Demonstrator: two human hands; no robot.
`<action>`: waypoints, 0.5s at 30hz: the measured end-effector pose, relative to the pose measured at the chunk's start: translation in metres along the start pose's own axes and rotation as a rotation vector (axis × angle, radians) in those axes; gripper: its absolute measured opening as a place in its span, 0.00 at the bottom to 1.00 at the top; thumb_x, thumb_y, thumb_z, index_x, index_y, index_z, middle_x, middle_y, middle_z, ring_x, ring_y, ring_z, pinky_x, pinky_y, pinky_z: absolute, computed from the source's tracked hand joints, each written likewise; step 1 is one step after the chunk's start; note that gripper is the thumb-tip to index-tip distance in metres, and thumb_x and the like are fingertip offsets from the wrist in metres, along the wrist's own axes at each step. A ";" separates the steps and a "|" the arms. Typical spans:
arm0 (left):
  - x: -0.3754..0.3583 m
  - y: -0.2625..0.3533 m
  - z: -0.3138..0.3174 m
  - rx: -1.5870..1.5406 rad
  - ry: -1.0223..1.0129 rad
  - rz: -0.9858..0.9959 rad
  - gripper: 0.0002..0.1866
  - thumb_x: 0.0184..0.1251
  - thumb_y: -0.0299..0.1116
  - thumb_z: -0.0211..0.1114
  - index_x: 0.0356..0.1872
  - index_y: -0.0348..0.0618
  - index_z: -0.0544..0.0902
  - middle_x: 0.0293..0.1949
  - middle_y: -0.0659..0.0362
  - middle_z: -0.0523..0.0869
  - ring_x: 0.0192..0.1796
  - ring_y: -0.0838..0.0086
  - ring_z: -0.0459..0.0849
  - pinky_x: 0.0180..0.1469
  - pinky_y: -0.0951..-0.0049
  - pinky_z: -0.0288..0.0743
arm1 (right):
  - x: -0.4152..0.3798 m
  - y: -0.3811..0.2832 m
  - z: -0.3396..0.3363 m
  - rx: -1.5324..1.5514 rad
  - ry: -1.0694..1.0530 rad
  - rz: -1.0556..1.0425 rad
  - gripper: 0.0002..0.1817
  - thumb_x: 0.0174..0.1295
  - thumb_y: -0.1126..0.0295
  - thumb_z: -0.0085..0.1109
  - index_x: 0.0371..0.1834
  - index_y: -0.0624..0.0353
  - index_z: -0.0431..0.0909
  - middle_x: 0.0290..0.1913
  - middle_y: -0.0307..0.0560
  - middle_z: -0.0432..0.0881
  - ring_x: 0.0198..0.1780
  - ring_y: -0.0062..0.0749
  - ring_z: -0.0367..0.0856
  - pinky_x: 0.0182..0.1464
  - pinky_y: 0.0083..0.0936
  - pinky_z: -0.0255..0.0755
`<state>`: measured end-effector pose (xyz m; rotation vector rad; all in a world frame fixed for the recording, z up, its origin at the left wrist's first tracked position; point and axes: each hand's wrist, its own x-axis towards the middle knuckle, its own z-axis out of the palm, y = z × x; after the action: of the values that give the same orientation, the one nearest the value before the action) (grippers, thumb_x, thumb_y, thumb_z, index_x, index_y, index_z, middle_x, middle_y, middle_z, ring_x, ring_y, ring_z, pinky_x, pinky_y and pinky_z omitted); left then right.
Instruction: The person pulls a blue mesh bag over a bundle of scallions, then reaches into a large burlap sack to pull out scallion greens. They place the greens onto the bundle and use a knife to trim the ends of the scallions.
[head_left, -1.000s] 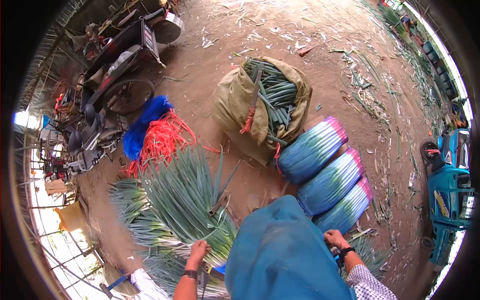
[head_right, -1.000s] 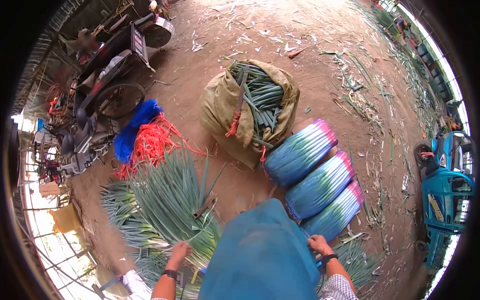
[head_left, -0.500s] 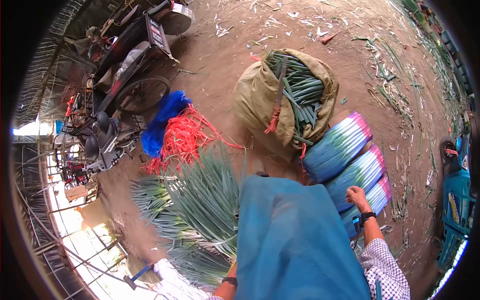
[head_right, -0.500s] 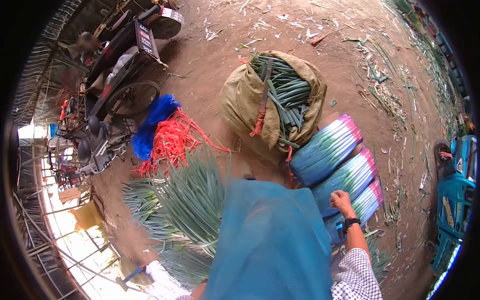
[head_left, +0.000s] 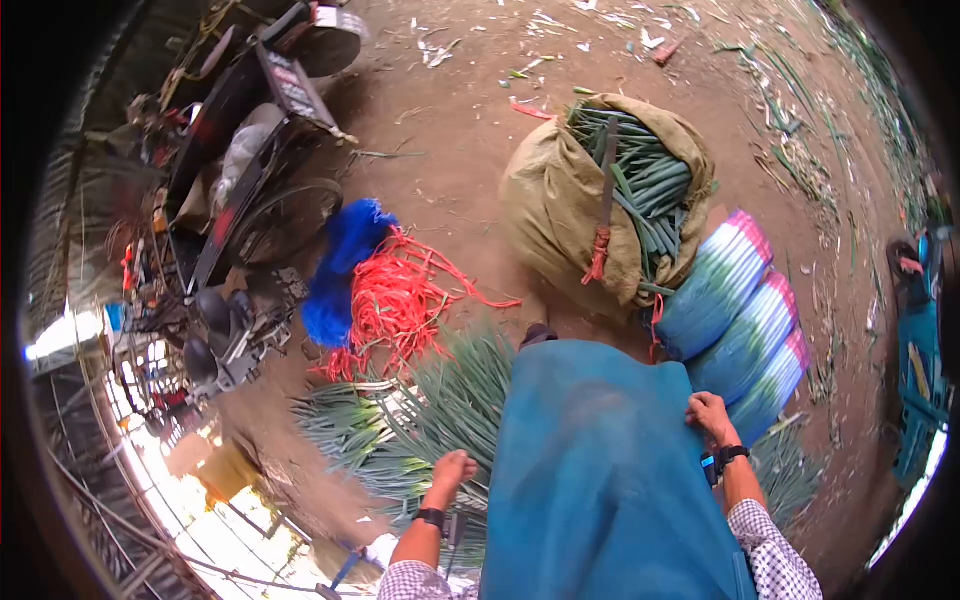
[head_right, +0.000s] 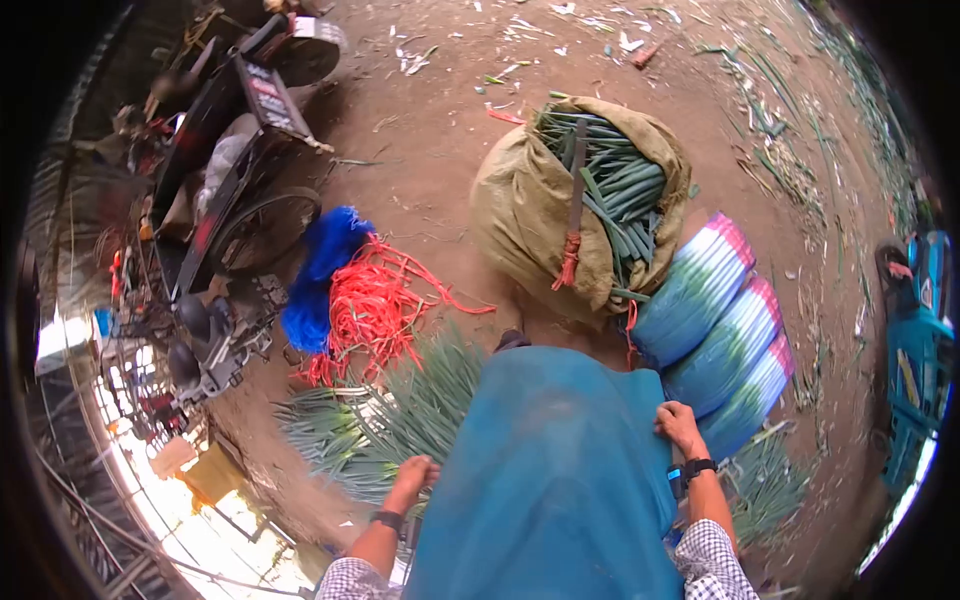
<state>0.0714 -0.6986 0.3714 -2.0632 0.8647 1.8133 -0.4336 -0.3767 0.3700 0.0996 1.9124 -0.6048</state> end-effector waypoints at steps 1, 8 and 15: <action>0.004 0.011 -0.018 -0.011 0.027 0.038 0.14 0.76 0.38 0.57 0.50 0.39 0.80 0.38 0.53 0.87 0.38 0.68 0.88 0.41 0.67 0.83 | -0.004 0.002 0.011 0.029 -0.009 0.006 0.16 0.70 0.65 0.56 0.48 0.69 0.80 0.35 0.49 0.85 0.30 0.29 0.85 0.35 0.27 0.80; 0.038 0.081 -0.041 0.507 -0.073 0.206 0.15 0.74 0.41 0.60 0.50 0.40 0.84 0.33 0.58 0.88 0.34 0.75 0.84 0.36 0.72 0.79 | 0.010 0.057 0.045 0.289 0.133 0.018 0.13 0.65 0.68 0.60 0.44 0.69 0.83 0.32 0.49 0.86 0.29 0.30 0.85 0.32 0.28 0.80; 0.025 0.196 -0.022 0.891 -0.142 0.371 0.16 0.68 0.39 0.66 0.48 0.38 0.87 0.37 0.60 0.89 0.40 0.78 0.84 0.44 0.74 0.79 | 0.007 0.083 0.067 0.285 0.313 0.052 0.12 0.59 0.66 0.64 0.38 0.65 0.85 0.28 0.47 0.86 0.30 0.30 0.84 0.33 0.30 0.79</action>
<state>-0.0245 -0.8721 0.3884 -1.2458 1.6958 1.2980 -0.3515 -0.3361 0.3141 0.4474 2.1036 -0.8641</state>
